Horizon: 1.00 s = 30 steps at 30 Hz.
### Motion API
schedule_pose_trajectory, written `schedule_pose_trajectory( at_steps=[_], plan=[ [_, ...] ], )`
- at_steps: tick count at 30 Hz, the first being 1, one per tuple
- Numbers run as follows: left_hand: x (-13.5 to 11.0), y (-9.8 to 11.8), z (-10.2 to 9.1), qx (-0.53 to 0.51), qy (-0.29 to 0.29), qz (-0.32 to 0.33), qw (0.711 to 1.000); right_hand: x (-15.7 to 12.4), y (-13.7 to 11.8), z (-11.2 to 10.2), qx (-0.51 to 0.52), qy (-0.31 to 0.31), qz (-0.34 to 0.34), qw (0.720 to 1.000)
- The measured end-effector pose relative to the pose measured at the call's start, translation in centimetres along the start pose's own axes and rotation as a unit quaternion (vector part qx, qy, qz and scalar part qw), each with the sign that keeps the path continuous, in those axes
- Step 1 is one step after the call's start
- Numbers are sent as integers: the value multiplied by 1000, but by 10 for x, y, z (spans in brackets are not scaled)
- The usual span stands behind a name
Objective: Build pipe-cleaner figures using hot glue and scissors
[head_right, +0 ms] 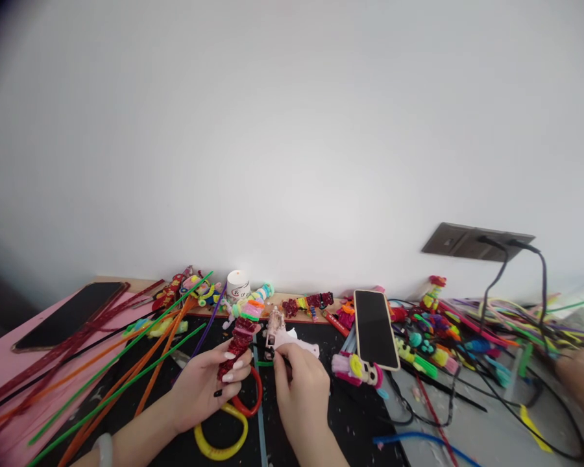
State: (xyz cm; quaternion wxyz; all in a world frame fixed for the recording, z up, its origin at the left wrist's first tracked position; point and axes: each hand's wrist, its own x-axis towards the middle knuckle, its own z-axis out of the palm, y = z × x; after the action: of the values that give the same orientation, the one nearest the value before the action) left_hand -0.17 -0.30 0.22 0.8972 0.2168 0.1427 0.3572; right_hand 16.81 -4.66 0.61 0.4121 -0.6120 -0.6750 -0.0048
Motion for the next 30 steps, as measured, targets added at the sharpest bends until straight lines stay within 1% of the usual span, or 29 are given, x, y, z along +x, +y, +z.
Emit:
schedule_pose_trajectory(
  at_steps=[5,8,13,17,21,27,30],
  plan=[
    [3,-9,1,113,62,76,989,1,-2,-5,10,23,-46,999],
    [4,-17,-2,158,76,94,980,0,-5,-5,30,29,-55,998],
    [4,-22,-8,218,64,104,968,-3,-8,-1,39,17,-36,998],
    [1,-21,-8,271,57,104,955,-3,-8,1,45,17,-31,998],
    [-2,-19,-5,289,47,99,951,-3,-8,2,40,19,-30,999],
    [-2,-20,-5,321,65,96,940,-4,-10,2,34,7,-20,999],
    [-1,-21,-5,311,68,92,944,-5,-11,2,31,6,-18,999]
  ],
)
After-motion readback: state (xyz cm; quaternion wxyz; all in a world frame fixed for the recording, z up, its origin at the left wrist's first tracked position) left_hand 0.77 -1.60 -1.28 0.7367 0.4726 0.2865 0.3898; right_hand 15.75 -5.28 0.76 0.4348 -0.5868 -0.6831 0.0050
